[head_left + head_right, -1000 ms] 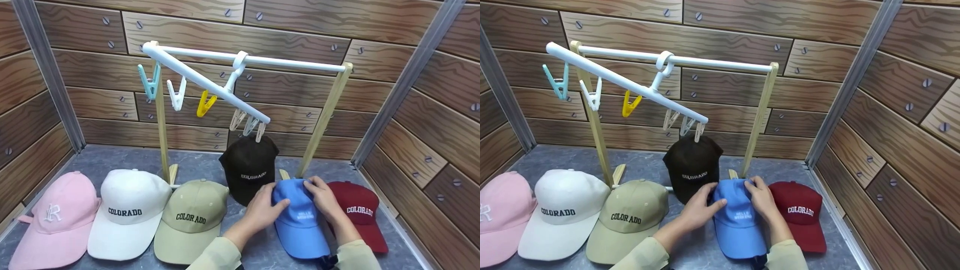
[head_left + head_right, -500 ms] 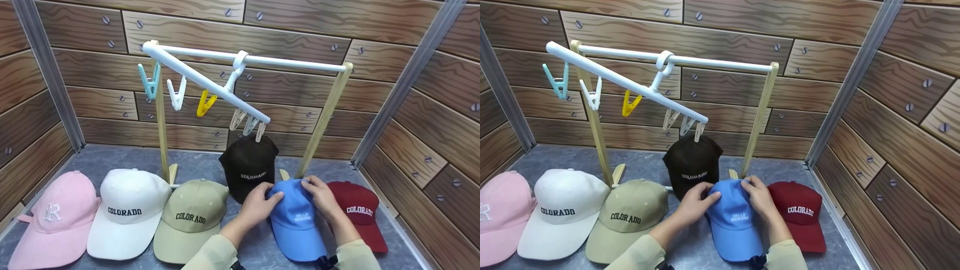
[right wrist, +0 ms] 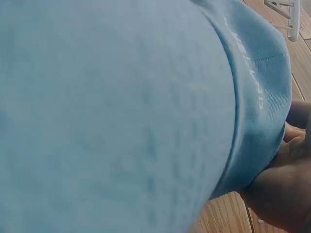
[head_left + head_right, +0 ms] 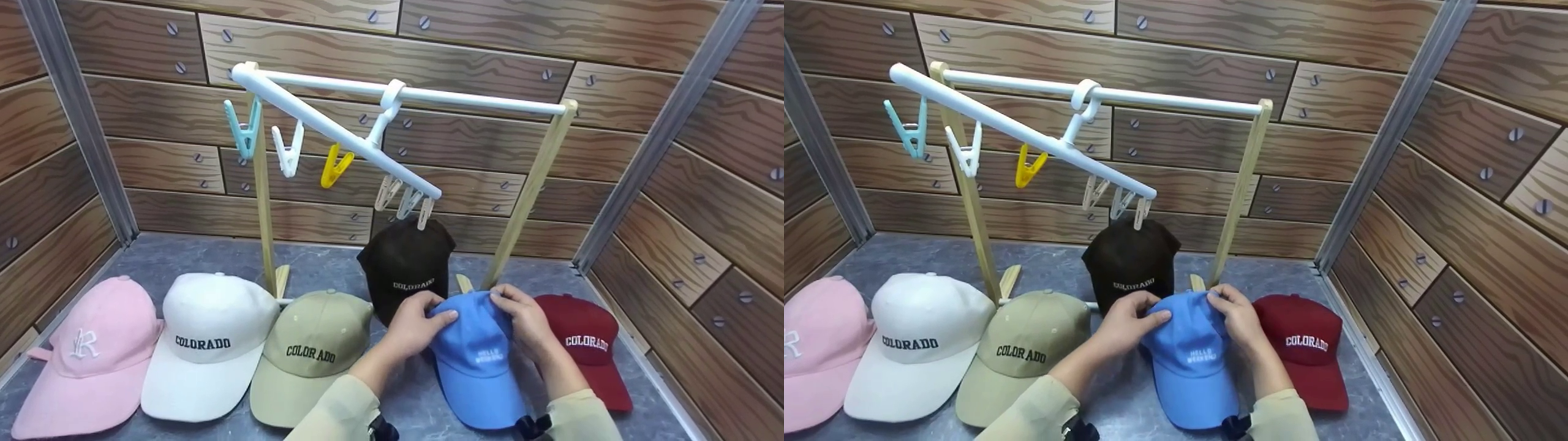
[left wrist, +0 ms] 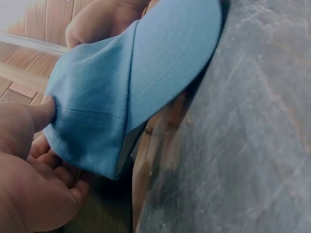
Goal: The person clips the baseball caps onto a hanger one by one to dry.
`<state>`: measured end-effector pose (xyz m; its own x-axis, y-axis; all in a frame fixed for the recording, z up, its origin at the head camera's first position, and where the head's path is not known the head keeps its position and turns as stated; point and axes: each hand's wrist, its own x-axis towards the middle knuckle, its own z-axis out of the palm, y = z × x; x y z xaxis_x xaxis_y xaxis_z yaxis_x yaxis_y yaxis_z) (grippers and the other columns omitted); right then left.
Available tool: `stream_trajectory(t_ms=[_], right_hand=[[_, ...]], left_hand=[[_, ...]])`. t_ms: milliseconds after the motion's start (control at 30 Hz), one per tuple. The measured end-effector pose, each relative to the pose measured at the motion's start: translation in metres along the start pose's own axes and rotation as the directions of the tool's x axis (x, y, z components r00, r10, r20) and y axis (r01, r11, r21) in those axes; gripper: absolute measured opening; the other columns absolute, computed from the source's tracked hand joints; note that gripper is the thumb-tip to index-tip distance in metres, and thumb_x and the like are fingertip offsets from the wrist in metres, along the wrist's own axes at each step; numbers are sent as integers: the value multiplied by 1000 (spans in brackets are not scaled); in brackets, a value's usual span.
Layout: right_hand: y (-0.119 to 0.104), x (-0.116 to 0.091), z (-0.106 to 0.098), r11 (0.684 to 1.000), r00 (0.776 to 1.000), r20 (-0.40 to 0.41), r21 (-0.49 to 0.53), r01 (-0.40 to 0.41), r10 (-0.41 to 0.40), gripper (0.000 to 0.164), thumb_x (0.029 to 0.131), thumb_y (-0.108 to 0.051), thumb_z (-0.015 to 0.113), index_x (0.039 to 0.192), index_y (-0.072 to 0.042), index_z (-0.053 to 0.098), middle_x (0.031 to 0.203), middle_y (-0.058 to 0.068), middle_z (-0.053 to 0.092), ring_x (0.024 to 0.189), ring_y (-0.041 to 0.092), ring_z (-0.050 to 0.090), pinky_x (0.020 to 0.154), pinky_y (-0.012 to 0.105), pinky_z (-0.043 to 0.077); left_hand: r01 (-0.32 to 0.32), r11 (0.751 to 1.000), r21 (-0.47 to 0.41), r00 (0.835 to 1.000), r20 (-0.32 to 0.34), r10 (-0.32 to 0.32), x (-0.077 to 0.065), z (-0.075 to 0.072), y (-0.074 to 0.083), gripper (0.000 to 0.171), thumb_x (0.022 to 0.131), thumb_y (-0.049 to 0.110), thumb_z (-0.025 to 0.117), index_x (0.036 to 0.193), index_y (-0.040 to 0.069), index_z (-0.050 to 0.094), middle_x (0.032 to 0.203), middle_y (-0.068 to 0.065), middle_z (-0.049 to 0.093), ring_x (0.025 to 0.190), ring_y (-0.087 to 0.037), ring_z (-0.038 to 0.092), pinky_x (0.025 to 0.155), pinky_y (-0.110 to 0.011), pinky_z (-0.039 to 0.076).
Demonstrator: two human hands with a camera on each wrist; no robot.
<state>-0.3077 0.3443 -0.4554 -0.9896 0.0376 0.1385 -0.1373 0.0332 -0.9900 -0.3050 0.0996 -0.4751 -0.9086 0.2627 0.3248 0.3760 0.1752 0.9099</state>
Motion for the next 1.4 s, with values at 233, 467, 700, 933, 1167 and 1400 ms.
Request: stream_trajectory(t_ms=[233,467,700,933,1167,1400], right_hand=[[-1,1,-1,997,999,40,73,-2,-1,15,110,2,56,103,6,68,96,8,63,87,17,60,75,29,51],[-1,0,-1,994,997,79,111,7,-16,17,110,3,55,100,4,68,95,9,62,86,17,60,74,28,52],[-2,-3,-1,989,991,133,150,9,-29,21,111,0,54,99,0,70,96,8,64,89,17,61,76,28,53],[-3,-4,-1,984,977,205,179,16,-54,24,114,-4,52,98,-4,70,94,6,63,88,16,61,76,28,53],[-6,-7,0,980,971,228,196,22,-68,24,114,-4,54,100,-8,73,97,5,66,89,15,62,76,27,54],[-10,-8,5,979,971,230,204,21,-69,23,112,-1,55,99,-5,74,95,6,67,88,15,62,75,27,54]], left_hand=[[-24,1000,-1,999,27,24,4,-9,1,15,102,21,84,105,8,77,100,3,73,93,-13,65,89,-37,58],[-101,994,36,995,21,100,8,-14,-9,14,103,21,83,105,8,76,99,3,73,93,-12,66,87,-35,58],[2,1000,-11,998,59,-2,4,-22,6,13,101,15,85,106,6,78,102,0,73,95,-14,64,90,-37,56],[-13,1000,-13,996,93,14,5,-31,10,12,100,13,85,104,4,78,99,0,72,93,-12,61,87,-33,53],[7,999,-45,991,137,-1,5,-41,13,12,101,14,84,106,4,79,98,2,72,90,-11,62,81,-29,53],[13,999,-29,985,174,-8,7,-51,15,13,101,17,84,106,6,80,101,2,73,90,-12,62,81,-30,54]])
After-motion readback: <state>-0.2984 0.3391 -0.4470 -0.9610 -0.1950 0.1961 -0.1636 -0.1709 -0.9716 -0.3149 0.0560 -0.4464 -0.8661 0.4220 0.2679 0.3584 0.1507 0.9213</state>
